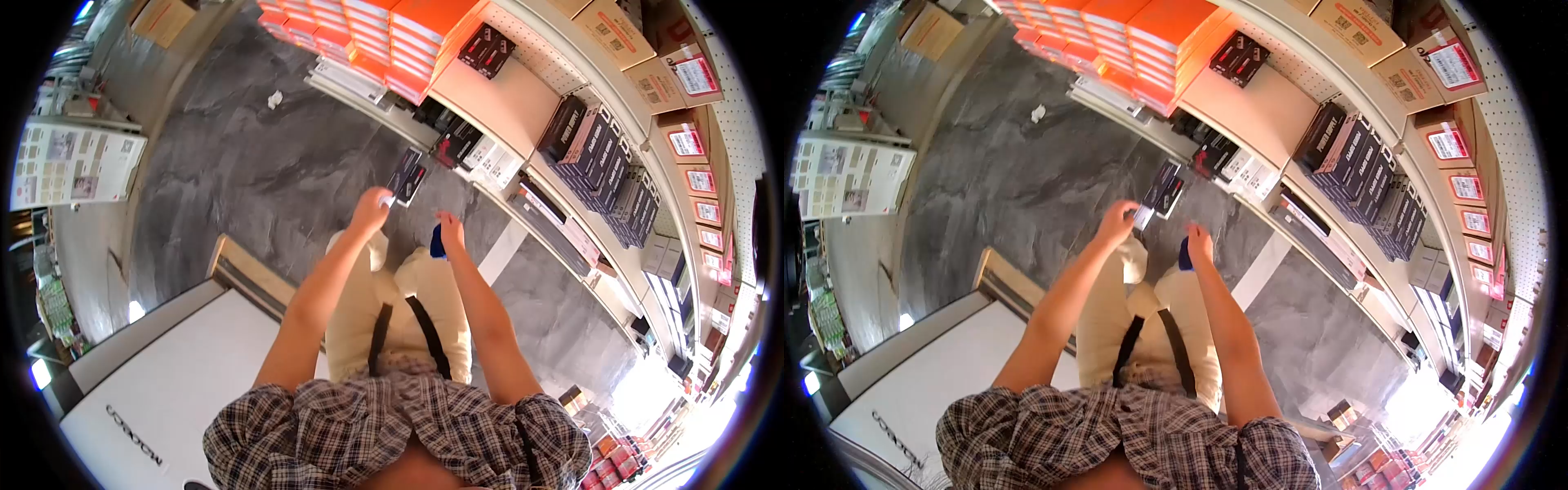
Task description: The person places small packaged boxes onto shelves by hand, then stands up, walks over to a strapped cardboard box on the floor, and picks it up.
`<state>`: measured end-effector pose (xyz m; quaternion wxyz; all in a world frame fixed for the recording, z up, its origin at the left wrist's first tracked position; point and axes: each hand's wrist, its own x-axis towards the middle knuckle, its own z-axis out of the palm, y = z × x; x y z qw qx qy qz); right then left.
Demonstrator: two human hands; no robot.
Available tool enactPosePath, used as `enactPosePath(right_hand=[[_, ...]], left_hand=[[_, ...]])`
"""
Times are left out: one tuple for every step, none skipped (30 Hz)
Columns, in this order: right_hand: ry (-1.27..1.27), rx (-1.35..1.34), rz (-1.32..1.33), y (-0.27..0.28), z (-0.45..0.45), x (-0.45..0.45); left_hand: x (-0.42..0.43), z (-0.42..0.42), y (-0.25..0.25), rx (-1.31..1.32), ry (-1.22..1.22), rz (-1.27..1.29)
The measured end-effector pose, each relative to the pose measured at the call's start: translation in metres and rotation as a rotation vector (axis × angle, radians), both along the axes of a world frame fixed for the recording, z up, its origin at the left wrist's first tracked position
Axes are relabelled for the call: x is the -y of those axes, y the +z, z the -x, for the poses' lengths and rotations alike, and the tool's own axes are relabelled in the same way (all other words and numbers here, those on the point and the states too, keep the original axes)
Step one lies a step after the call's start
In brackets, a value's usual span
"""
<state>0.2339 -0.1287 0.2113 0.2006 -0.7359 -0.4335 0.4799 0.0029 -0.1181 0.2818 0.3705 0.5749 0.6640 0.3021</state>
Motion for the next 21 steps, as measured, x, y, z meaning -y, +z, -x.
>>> enactPosePath(right_hand=[[-0.013, 0.003, -0.018, -0.009, -0.002, -0.004], [0.025, -0.008, 0.031, -0.018, -0.003, -0.007], [0.062, -0.022, 0.084, -0.032, -0.001, -0.010], [0.050, -0.022, 0.069, -0.059, 0.002, -0.014], [0.068, -0.024, 0.007, -0.085, 0.005, -0.016], [0.090, -0.024, -0.052, -0.101, 0.008, -0.019], [0.088, -0.019, -0.062, -0.119, 0.013, -0.028], [0.086, -0.053, -0.070, -0.137, 0.018, -0.032], [0.085, -0.088, -0.075, -0.155, 0.021, -0.035], [0.116, -0.099, -0.053, -0.173, 0.025, -0.045], [0.116, -0.099, -0.068, -0.191, 0.029, -0.056], [0.171, 0.099, -0.044, -0.204, 0.038, -0.064], [0.220, 0.298, -0.021, -0.213, 0.049, -0.071], [0.163, 0.335, 0.067, -0.220, 0.058, -0.078], [0.156, 0.345, 0.052, -0.227, 0.066, -0.084], [0.139, 0.398, 0.091, -0.234, 0.074, -0.088], [0.119, 0.452, 0.132, -0.239, 0.079, -0.093], [0.103, 0.465, 0.123, -0.241, 0.081, -0.101], [0.137, 0.448, 0.111, -0.246, 0.086, -0.106], [0.181, 0.421, 0.110, -0.249, 0.094, -0.105], [0.190, 0.418, 0.120, -0.259, 0.100, -0.109]], left_hand=[[-0.002, -0.003, -0.020, -0.026, -0.046, -0.031], [-0.005, -0.006, -0.040, -0.018, -0.085, -0.034], [-0.010, -0.007, -0.056, -0.013, -0.125, -0.031], [-0.019, -0.007, -0.066, -0.014, -0.137, -0.046], [-0.024, -0.009, -0.076, -0.022, -0.146, -0.045], [-0.028, -0.011, -0.091, -0.028, -0.151, -0.040], [-0.040, -0.011, -0.108, -0.025, -0.153, -0.051], [-0.048, -0.011, -0.124, -0.045, -0.159, -0.062], [-0.054, -0.010, -0.141, -0.067, -0.163, -0.070], [-0.063, -0.008, -0.158, -0.090, -0.211, -0.079], [-0.073, -0.008, -0.174, -0.092, -0.211, -0.094], [-0.079, -0.010, -0.184, -0.170, -0.209, -0.105], [-0.085, -0.011, -0.195, -0.248, -0.209, -0.118], [-0.093, -0.011, -0.206, -0.282, -0.236, -0.154], [-0.099, -0.009, -0.224, -0.275, -0.237, -0.172], [-0.103, -0.007, -0.243, -0.294, -0.206, -0.217], [-0.107, -0.008, -0.261, -0.310, -0.176, -0.262], [-0.110, -0.011, -0.261, -0.455, -0.212, -0.201], [-0.116, -0.012, -0.263, -0.447, -0.217, -0.204], [-0.123, -0.009, -0.263, -0.429, -0.313, -0.282], [-0.131, -0.005, -0.265, -0.412, -0.402, -0.361]])
